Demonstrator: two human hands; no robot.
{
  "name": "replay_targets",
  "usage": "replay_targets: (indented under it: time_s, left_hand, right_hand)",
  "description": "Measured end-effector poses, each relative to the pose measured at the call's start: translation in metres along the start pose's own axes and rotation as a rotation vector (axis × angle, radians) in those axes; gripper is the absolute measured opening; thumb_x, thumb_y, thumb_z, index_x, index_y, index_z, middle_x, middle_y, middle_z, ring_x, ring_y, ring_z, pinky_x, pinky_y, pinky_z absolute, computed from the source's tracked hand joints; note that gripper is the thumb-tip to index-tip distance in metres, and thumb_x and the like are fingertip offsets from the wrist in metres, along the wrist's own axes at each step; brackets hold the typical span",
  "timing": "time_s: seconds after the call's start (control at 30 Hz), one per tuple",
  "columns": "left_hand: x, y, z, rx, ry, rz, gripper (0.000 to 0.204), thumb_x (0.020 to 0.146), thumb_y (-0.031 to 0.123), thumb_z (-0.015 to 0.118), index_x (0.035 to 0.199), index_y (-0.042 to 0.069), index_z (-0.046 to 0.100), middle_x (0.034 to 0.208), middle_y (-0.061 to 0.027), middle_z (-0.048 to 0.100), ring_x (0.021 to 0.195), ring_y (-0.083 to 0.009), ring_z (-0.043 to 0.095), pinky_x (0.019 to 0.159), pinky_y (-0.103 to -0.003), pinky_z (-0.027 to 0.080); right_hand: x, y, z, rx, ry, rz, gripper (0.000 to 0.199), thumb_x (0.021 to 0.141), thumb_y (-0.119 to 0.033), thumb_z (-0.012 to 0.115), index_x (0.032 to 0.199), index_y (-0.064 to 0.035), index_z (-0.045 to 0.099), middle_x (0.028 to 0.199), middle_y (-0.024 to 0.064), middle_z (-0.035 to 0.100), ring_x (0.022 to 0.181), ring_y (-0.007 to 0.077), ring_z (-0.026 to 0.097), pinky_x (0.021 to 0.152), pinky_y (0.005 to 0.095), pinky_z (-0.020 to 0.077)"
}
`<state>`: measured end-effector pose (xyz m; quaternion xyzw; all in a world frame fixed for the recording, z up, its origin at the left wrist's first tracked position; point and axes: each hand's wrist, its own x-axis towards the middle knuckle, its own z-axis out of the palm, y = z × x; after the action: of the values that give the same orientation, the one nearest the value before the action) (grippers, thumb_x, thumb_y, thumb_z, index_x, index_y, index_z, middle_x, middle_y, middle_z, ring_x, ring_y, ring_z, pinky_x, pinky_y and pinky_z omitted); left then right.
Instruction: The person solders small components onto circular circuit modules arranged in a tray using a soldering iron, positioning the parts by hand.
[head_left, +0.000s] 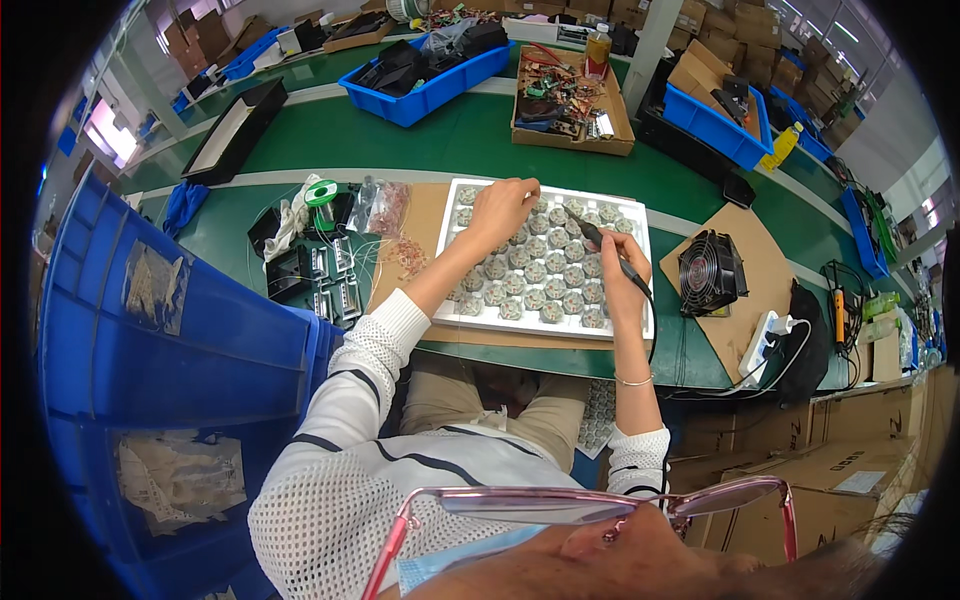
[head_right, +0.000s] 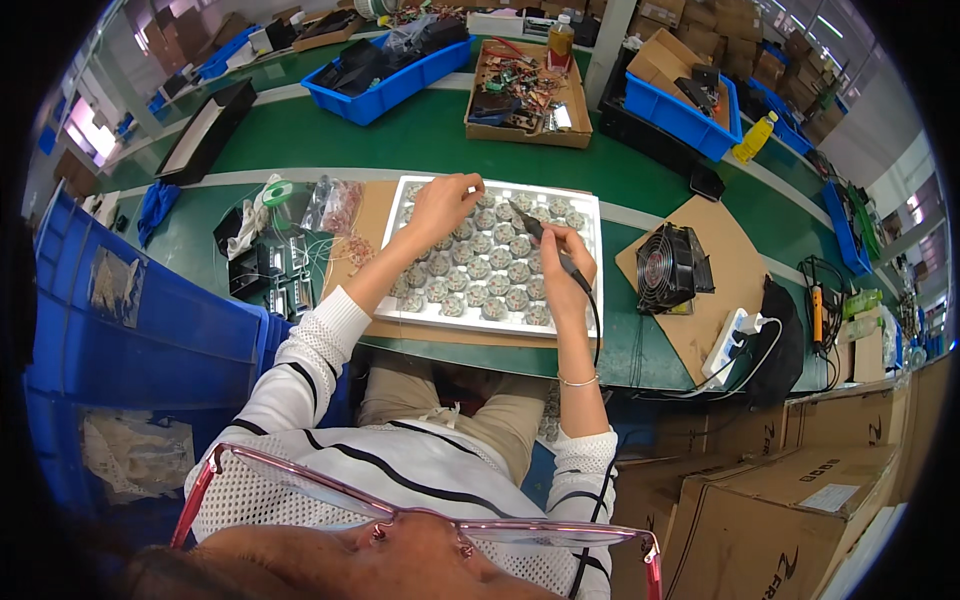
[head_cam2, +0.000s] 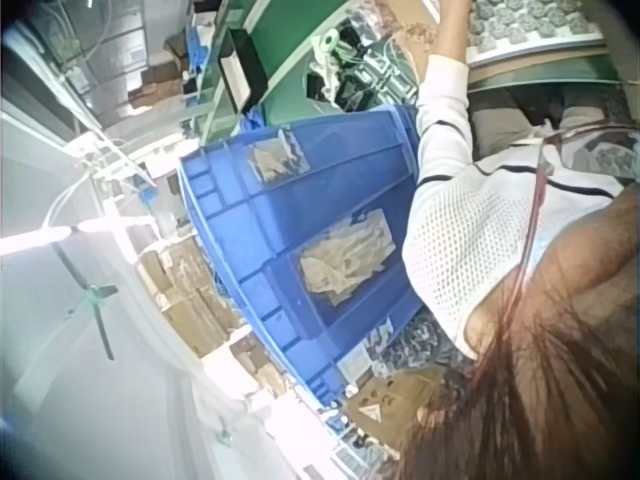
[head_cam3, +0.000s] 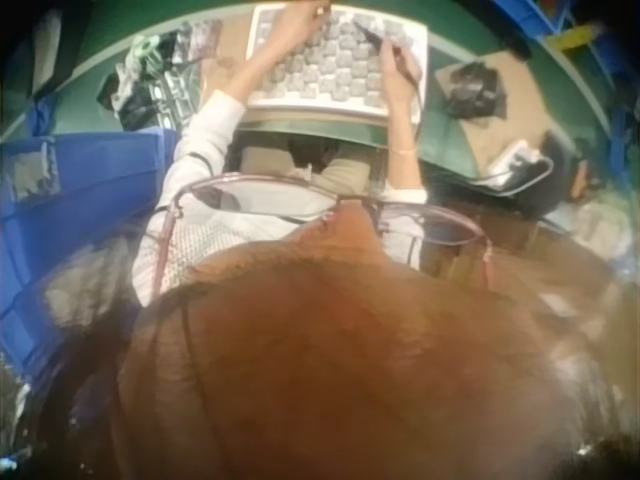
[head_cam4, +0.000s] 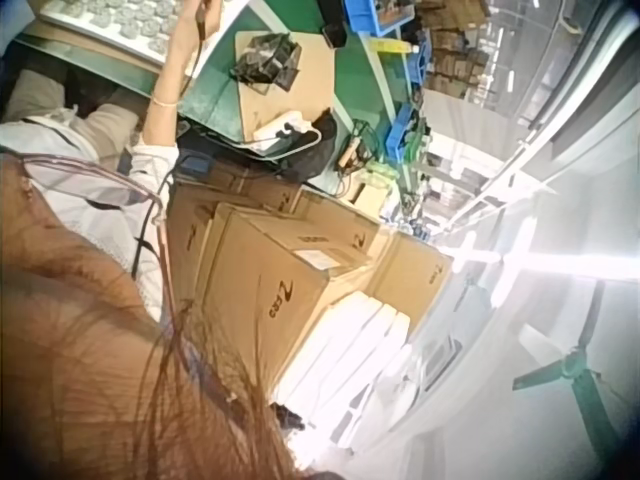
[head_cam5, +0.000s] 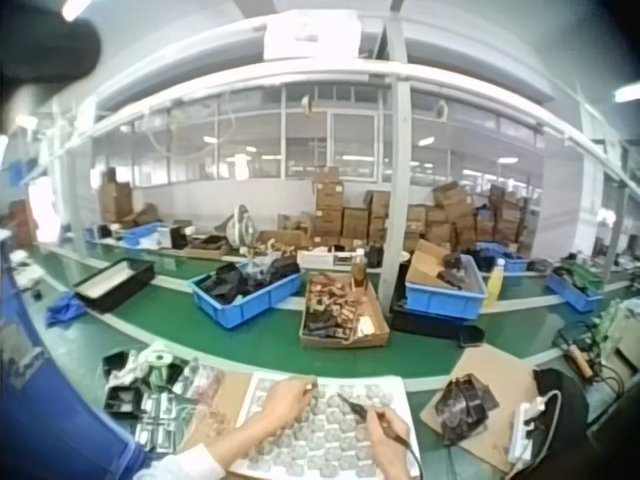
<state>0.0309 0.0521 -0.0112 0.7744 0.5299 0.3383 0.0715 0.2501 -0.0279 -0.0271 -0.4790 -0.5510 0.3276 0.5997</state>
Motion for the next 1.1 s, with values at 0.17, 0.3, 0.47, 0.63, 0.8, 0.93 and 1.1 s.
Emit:
replay_targets:
  time_s: [0.17, 0.3, 0.47, 0.63, 0.8, 0.93, 1.1]
  left_hand:
    - [0.011, 0.006, 0.016, -0.082, -0.064, -0.002, 0.009, 0.089, 0.012, 0.064, 0.091, 0.003, 0.062, 0.082, -0.0154, 0.069, 0.078, -0.0364, 0.066, 0.069, -0.048, 0.049]
    - [0.016, 0.01, 0.018, -0.058, -0.047, 0.075, 0.008, 0.089, 0.009, 0.062, 0.091, 0.002, 0.06, 0.083, -0.0169, 0.068, 0.08, -0.0375, 0.065, 0.07, -0.049, 0.049]
    - [0.014, 0.008, 0.02, -0.045, -0.007, 0.1, 0.007, 0.09, 0.009, 0.061, 0.092, 0.002, 0.06, 0.086, -0.0178, 0.068, 0.087, -0.0389, 0.065, 0.073, -0.049, 0.049]
    - [0.013, 0.011, 0.019, -0.04, -0.035, 0.073, 0.007, 0.09, 0.009, 0.061, 0.092, 0.002, 0.06, 0.088, -0.0176, 0.068, 0.089, -0.039, 0.064, 0.074, -0.049, 0.049]
    - [0.013, 0.01, 0.019, -0.043, -0.024, 0.072, 0.007, 0.09, 0.009, 0.061, 0.091, 0.003, 0.06, 0.088, -0.0172, 0.069, 0.089, -0.0386, 0.064, 0.074, -0.049, 0.05]
    - [0.013, 0.014, 0.018, -0.036, -0.047, 0.056, 0.007, 0.09, 0.009, 0.061, 0.091, 0.002, 0.06, 0.089, -0.0171, 0.069, 0.089, -0.0383, 0.064, 0.074, -0.048, 0.05]
    - [0.012, 0.01, 0.018, -0.065, -0.011, 0.075, 0.007, 0.09, 0.009, 0.061, 0.091, 0.003, 0.061, 0.088, -0.0168, 0.068, 0.089, -0.0378, 0.065, 0.074, -0.048, 0.05]
  right_hand:
    - [-0.003, -0.011, -0.004, -0.027, 0.022, 0.027, 0.021, 0.099, -0.014, 0.061, 0.109, 0.0031, 0.068, 0.094, 0.0095, 0.075, 0.09, 0.012, 0.07, 0.076, 0.0225, 0.0484]
    - [-0.003, -0.009, -0.005, -0.048, 0.005, 0.046, 0.021, 0.098, -0.013, 0.063, 0.107, 0.0044, 0.068, 0.095, 0.0118, 0.074, 0.091, 0.0154, 0.071, 0.078, 0.0268, 0.0513]
    - [-0.002, 0.0, -0.004, -0.011, -0.01, 0.021, 0.02, 0.097, -0.013, 0.064, 0.106, 0.0046, 0.068, 0.094, 0.0118, 0.074, 0.091, 0.0151, 0.071, 0.077, 0.0265, 0.0517]
    - [-0.004, 0.0, -0.001, -0.036, -0.01, 0.011, 0.019, 0.097, -0.012, 0.064, 0.106, 0.004, 0.068, 0.093, 0.0111, 0.074, 0.088, 0.0135, 0.07, 0.074, 0.026, 0.0514]
    - [-0.004, -0.004, -0.001, -0.044, -0.018, 0.013, 0.018, 0.097, -0.012, 0.064, 0.106, 0.0034, 0.068, 0.091, 0.0105, 0.074, 0.084, 0.0119, 0.068, 0.072, 0.026, 0.051]
    - [-0.004, 0.0, -0.002, -0.047, -0.012, -0.001, 0.019, 0.097, -0.013, 0.064, 0.105, 0.0033, 0.068, 0.09, 0.0099, 0.074, 0.081, 0.0114, 0.066, 0.07, 0.026, 0.0502]
    - [-0.004, 0.0, -0.002, -0.044, -0.021, -0.011, 0.02, 0.097, -0.014, 0.064, 0.105, 0.0032, 0.068, 0.09, 0.0099, 0.074, 0.082, 0.0117, 0.067, 0.07, 0.0265, 0.0502]
